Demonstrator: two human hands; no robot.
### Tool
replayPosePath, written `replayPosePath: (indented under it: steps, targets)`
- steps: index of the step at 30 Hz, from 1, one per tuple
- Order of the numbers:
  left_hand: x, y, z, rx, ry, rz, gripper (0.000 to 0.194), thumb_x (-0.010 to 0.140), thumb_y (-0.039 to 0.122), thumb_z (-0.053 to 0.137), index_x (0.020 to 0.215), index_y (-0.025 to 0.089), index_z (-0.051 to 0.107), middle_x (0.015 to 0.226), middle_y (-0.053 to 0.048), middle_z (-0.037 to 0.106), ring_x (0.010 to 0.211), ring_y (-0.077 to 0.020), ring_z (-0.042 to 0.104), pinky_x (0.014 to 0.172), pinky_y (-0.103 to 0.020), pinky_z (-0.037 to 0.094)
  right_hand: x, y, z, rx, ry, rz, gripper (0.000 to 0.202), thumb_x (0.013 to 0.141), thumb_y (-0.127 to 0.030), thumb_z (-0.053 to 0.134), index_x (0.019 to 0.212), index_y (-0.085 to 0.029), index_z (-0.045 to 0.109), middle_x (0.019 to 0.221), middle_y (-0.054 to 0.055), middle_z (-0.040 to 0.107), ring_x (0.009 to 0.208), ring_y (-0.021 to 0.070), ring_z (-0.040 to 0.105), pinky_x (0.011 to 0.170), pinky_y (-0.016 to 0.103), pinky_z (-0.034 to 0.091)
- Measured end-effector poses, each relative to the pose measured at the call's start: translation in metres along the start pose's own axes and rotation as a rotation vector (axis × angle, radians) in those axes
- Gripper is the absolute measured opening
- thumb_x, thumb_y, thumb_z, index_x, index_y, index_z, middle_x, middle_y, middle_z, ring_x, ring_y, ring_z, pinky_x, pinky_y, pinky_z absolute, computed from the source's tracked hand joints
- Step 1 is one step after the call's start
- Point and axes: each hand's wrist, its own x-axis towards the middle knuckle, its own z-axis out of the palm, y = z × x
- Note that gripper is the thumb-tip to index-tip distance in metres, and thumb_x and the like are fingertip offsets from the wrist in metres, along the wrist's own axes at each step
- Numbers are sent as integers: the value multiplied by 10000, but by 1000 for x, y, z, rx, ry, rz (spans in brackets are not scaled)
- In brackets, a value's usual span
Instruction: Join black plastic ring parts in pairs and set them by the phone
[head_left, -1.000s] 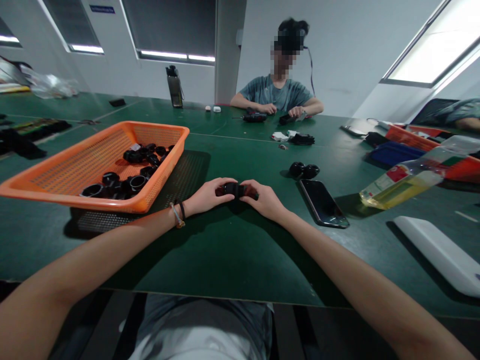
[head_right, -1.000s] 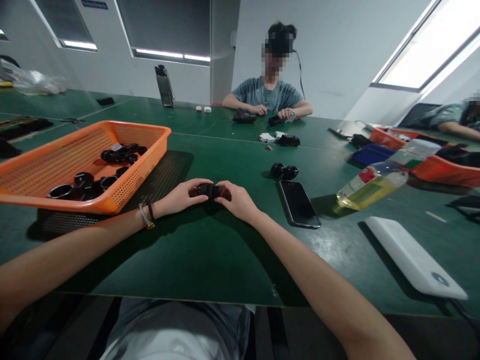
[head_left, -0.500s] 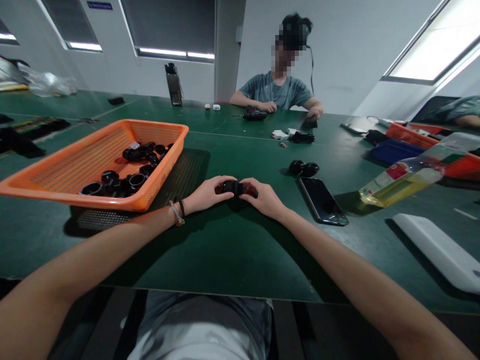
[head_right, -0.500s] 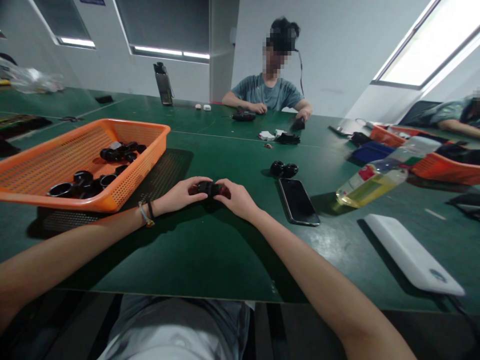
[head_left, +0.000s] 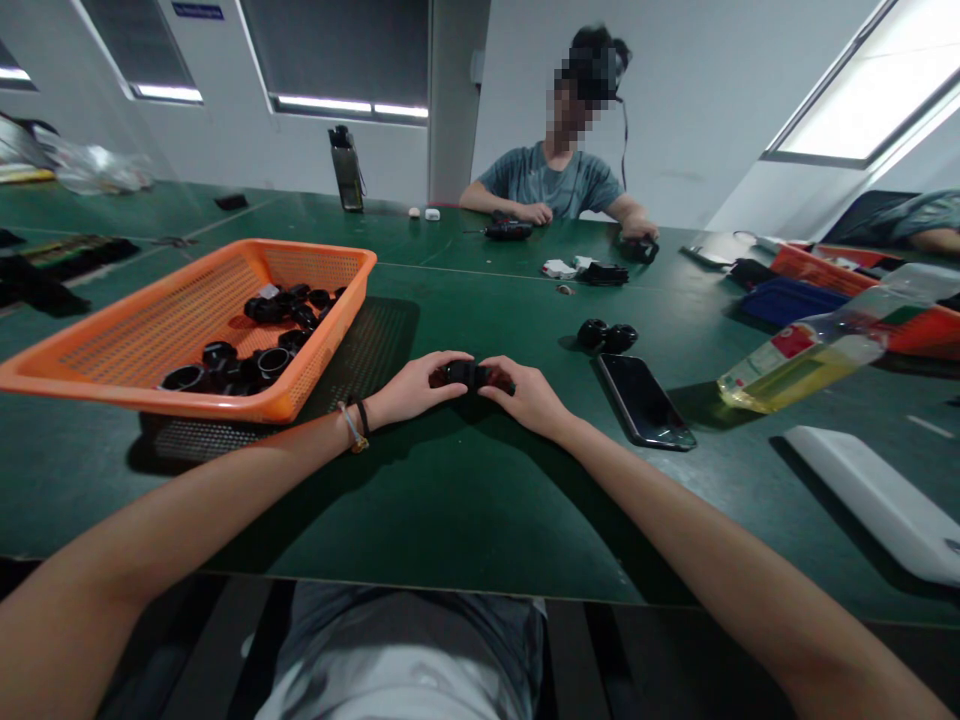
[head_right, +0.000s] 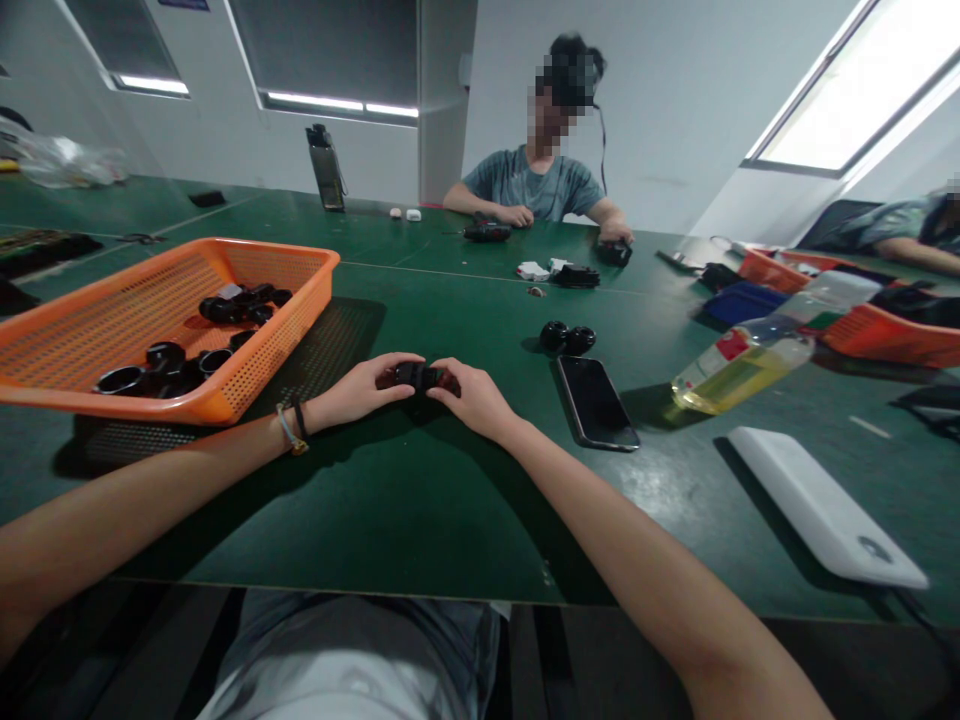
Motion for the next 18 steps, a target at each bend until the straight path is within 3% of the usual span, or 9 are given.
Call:
replayPosePath:
  steps: [10,18]
  targets:
    - [0,2,0,14,-6,1,425,757,318,574,1153,170,533,1097,-73,597,911,-185,580,803,-316,472,-2,2,3,82,12,2,355,729,-126,581,1065,-183,482,749,-3,617,674,145,591,684,303,458]
    - [-1,2,-1,15,-12,-4,436,758,309,567,1166,161,526,1110,-84,590,924,-190,573,817,-331,466,-1,0,1,64,-2,-4,282,739,-130,574,1002,-190,490,731,-11,603,668,144,587,677,302,456]
